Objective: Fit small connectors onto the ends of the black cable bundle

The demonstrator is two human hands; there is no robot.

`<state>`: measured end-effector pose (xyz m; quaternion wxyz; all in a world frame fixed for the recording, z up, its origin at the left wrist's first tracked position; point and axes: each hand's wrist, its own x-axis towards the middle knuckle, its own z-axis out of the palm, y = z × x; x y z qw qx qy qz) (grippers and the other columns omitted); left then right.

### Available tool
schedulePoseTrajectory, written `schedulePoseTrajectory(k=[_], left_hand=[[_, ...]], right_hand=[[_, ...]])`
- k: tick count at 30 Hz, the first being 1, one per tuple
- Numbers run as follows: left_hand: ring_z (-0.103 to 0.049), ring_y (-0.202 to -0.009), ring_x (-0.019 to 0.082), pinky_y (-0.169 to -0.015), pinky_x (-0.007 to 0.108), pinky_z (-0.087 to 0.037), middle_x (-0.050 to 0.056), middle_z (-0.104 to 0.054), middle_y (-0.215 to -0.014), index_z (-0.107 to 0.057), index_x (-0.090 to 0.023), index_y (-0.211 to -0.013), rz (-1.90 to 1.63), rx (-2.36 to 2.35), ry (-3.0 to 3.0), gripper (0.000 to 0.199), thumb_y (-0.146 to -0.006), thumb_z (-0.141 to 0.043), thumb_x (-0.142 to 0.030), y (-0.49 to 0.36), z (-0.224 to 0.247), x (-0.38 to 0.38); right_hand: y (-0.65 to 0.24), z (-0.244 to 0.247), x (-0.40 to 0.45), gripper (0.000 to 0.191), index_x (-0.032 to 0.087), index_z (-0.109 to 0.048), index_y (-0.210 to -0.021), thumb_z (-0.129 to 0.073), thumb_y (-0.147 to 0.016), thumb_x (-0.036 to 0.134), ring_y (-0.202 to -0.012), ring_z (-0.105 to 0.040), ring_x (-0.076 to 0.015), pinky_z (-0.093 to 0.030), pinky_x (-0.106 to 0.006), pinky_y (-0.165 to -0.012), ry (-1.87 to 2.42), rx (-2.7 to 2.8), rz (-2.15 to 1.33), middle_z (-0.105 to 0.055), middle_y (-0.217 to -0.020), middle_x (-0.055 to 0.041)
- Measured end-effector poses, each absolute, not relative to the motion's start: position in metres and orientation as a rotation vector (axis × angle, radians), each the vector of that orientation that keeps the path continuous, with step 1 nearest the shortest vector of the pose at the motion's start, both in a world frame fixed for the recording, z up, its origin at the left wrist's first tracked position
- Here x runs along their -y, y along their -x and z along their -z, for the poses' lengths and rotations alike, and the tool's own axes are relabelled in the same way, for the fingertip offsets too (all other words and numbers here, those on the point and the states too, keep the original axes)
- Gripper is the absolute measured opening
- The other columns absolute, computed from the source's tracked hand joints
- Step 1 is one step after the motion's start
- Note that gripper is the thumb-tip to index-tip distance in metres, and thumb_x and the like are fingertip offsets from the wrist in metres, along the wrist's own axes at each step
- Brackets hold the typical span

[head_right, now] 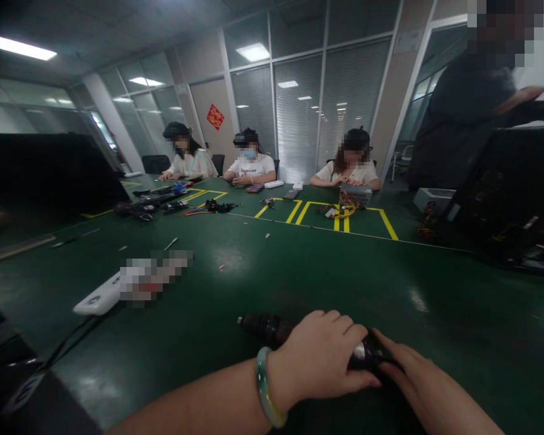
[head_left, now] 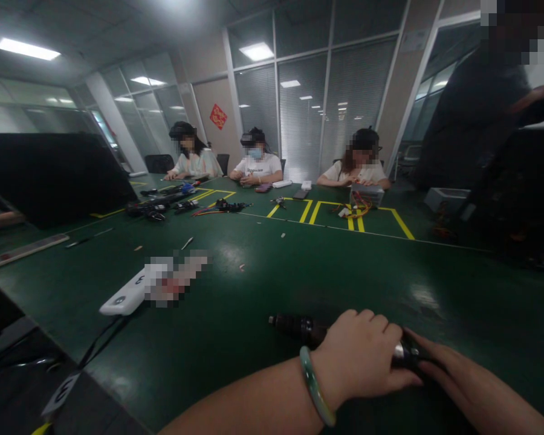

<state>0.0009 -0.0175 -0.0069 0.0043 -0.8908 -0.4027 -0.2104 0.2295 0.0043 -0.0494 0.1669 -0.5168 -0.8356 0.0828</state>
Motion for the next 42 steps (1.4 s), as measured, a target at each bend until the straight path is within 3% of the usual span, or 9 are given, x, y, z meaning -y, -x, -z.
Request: schedulePoseTrajectory(k=[6, 11, 14, 17, 20, 25, 27, 33, 42], left_hand=[[-0.056, -0.087, 0.022, -0.072, 0.034, -0.043, 0.004, -0.058, -0.093, -0.055, -0.018, -0.103, 0.563, 1.210, 2.770, 0.043, -0.085, -0.057, -0.057, 0.003, -0.001, 0.014], [-0.053, -0.092, 0.022, -0.073, 0.032, -0.041, 0.003, -0.056, -0.095, -0.056, -0.020, -0.102, 0.398, 1.132, 2.795, 0.037, -0.081, -0.068, -0.049, 0.020, -0.018, 0.010], [-0.052, -0.094, 0.021, -0.075, 0.032, -0.040, 0.002, -0.056, -0.096, -0.055, -0.021, -0.103, 0.343, 1.113, 2.833, 0.035, -0.081, -0.069, -0.045, 0.027, -0.024, 0.007], [-0.052, -0.095, 0.020, -0.078, 0.032, -0.041, 0.001, -0.055, -0.099, -0.054, -0.021, -0.103, 0.321, 1.130, 2.845, 0.035, -0.080, -0.071, -0.042, 0.028, -0.027, 0.006], [-0.051, -0.098, 0.021, -0.081, 0.032, -0.041, 0.003, -0.055, -0.104, -0.053, -0.021, -0.103, 0.293, 1.176, 2.846, 0.031, -0.082, -0.070, -0.035, 0.028, -0.031, 0.008], [-0.053, -0.095, 0.020, -0.081, 0.032, -0.042, 0.002, -0.057, -0.099, -0.053, -0.019, -0.100, 0.381, 1.261, 2.887, 0.028, -0.083, -0.067, -0.037, 0.026, -0.030, 0.012], [-0.054, -0.091, 0.020, -0.079, 0.032, -0.042, 0.001, -0.057, -0.095, -0.053, -0.019, -0.096, 0.399, 1.311, 2.876, 0.026, -0.083, -0.066, -0.038, 0.022, -0.027, 0.012], [-0.055, -0.086, 0.020, -0.077, 0.032, -0.040, 0.001, -0.057, -0.091, -0.052, -0.019, -0.091, 0.380, 1.327, 2.912, 0.019, -0.078, -0.064, -0.027, 0.012, -0.015, 0.014], [-0.051, -0.092, 0.021, -0.083, 0.034, -0.038, 0.002, -0.055, -0.095, -0.051, -0.019, -0.093, 0.387, 1.366, 2.814, 0.011, -0.086, -0.057, -0.025, 0.007, -0.013, 0.014]], right_hand=[[-0.233, 0.056, -0.001, 0.051, 0.016, -0.050, -0.136, -0.043, -0.090, 0.036, -0.108, -0.064, -0.0297, -0.056, -0.040, -0.086, 1.504, 2.441, -0.214, -0.066, -0.122, -0.0122], [-0.223, 0.037, 0.011, 0.048, 0.027, -0.052, -0.134, -0.049, -0.089, 0.040, -0.106, -0.061, -0.0338, -0.052, -0.048, -0.083, 1.391, 2.510, 0.051, -0.062, -0.123, -0.0099], [-0.217, 0.023, 0.023, 0.052, 0.027, -0.054, -0.131, -0.056, -0.085, 0.052, -0.103, -0.060, -0.0330, -0.049, -0.046, -0.085, 1.407, 2.430, 0.060, -0.060, -0.119, -0.0106], [-0.211, 0.013, 0.035, 0.034, 0.025, -0.068, -0.096, -0.058, -0.083, 0.055, -0.083, -0.062, -0.0276, -0.050, -0.041, -0.074, 1.456, 2.435, -0.059, -0.063, -0.095, -0.0083], [-0.206, 0.008, 0.043, 0.029, 0.025, -0.066, -0.078, -0.062, -0.080, 0.053, -0.074, -0.060, -0.0251, -0.049, -0.039, -0.068, 1.439, 2.486, -0.208, -0.062, -0.085, -0.0057], [-0.197, 0.002, 0.046, 0.005, 0.025, -0.066, -0.076, -0.062, -0.079, 0.025, -0.079, -0.060, -0.0225, -0.047, -0.034, -0.074, 1.347, 2.511, -0.560, -0.064, -0.085, -0.0019], [-0.194, -0.001, 0.046, 0.009, 0.026, -0.066, -0.079, -0.060, -0.079, 0.019, -0.081, -0.061, -0.0202, -0.046, -0.031, -0.075, 1.271, 2.497, -0.763, -0.065, -0.086, 0.0003], [-0.192, -0.009, 0.042, 0.016, 0.020, -0.061, -0.085, -0.052, -0.091, 0.032, -0.069, -0.061, -0.0139, -0.046, -0.022, -0.064, 1.234, 2.065, -1.358, -0.066, -0.076, 0.0015], [-0.201, 0.005, 0.025, 0.028, 0.019, -0.059, -0.091, -0.051, -0.090, 0.045, -0.060, -0.059, -0.0132, -0.047, -0.021, -0.055, 1.403, 1.773, -1.396, -0.063, -0.069, 0.0021]])
